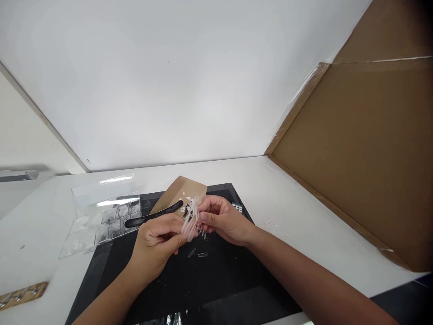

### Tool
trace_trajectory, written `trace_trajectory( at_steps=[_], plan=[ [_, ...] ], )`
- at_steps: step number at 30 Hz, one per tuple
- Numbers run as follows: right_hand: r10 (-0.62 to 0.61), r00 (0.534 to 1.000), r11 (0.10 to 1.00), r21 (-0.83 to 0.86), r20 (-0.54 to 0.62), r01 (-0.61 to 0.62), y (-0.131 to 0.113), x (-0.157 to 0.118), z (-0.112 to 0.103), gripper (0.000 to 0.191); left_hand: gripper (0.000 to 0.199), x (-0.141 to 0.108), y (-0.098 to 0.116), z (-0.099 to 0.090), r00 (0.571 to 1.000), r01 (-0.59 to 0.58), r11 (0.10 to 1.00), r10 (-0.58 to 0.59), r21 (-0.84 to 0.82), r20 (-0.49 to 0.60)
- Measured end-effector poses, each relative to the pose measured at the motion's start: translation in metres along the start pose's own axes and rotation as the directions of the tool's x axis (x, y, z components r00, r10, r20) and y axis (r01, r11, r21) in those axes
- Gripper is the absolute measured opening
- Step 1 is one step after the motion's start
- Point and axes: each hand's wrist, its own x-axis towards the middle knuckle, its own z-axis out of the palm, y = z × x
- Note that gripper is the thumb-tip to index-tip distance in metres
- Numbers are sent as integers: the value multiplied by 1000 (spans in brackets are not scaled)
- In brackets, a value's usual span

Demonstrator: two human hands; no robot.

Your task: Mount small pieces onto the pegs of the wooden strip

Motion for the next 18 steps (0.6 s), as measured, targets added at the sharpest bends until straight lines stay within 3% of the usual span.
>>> trace_trajectory(
  at_steps=[4, 7, 9, 12, 18],
  plan=[
    [-34, 996, 996, -79, 79, 41, 0, 0, 5, 30, 7, -2, -2, 0, 998, -53, 998, 54, 39, -37],
    [-46, 990, 987, -147, 134, 66, -6, -3, 10, 37, 7, -1, -3, 0, 990, -81, 990, 93, 117, -106],
    [-33, 989, 978, -200, 143, 62, -9, -4, 13, 41, 7, 0, -4, -1, 983, -65, 987, 88, 148, -161],
    [-29, 990, 964, -259, 139, 65, -10, -6, 14, 31, 7, 1, -6, -2, 972, -17, 987, 53, 159, -228],
    [-106, 973, 920, -351, 206, 175, -17, -10, 13, 23, 3, 2, -6, -4, 971, -150, 967, 184, 208, -156]
  ],
)
